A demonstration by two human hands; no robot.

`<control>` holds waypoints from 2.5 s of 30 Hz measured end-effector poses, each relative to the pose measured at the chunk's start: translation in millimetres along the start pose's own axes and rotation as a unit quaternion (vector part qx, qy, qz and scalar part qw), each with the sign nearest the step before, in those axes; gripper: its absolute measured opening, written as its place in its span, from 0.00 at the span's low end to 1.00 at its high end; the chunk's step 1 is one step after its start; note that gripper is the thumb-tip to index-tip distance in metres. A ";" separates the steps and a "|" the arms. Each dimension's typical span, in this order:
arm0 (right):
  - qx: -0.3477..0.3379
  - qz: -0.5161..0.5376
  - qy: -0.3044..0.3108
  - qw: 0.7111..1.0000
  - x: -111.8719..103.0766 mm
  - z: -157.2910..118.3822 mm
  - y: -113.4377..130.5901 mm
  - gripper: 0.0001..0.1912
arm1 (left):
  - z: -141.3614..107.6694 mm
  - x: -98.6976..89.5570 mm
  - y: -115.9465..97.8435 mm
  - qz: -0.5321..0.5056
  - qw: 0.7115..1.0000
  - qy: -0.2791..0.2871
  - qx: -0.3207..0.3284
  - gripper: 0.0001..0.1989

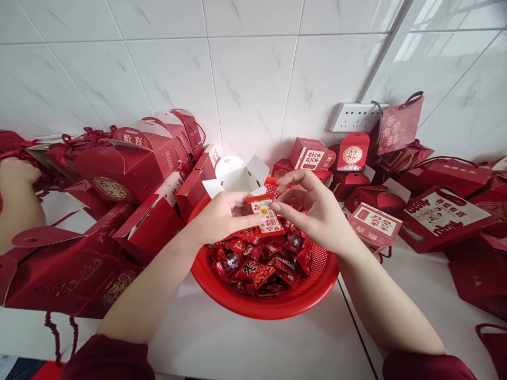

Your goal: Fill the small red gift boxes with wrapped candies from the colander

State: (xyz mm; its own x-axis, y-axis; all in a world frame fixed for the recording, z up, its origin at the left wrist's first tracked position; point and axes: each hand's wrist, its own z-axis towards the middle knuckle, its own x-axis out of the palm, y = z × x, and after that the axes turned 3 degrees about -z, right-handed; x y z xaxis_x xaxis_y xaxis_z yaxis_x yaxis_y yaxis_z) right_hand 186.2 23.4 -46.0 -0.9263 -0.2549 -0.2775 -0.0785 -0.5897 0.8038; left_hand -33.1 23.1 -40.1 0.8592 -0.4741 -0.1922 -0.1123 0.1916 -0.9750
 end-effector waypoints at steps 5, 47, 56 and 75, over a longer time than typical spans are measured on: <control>0.063 -0.032 0.092 0.993 -2.2 2.0 -1.6 0.12 | -1.7 1.9 -2.2 0.076 0.997 -0.015 0.028 0.16; 0.112 -0.001 0.101 0.989 -10.6 -0.3 10.9 0.29 | 0.6 -0.3 5.2 0.099 0.994 -0.039 0.003 0.18; 0.030 -0.074 0.141 0.987 -13.5 1.9 10.1 0.11 | -5.0 0.8 1.8 0.319 0.936 -0.073 0.131 0.18; -0.130 -0.318 0.094 0.934 -19.5 72.8 24.1 0.07 | 12.1 -58.1 23.9 0.420 0.895 -0.138 0.058 0.26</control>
State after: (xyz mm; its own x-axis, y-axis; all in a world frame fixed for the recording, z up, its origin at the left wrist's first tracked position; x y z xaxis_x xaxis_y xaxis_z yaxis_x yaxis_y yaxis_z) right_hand 175.6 69.9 17.1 -0.6402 0.0954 -0.7622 -0.4765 -0.8276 0.2966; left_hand -79.7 65.6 -50.9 0.5878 0.1062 -0.8020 -0.7379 0.4767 -0.4777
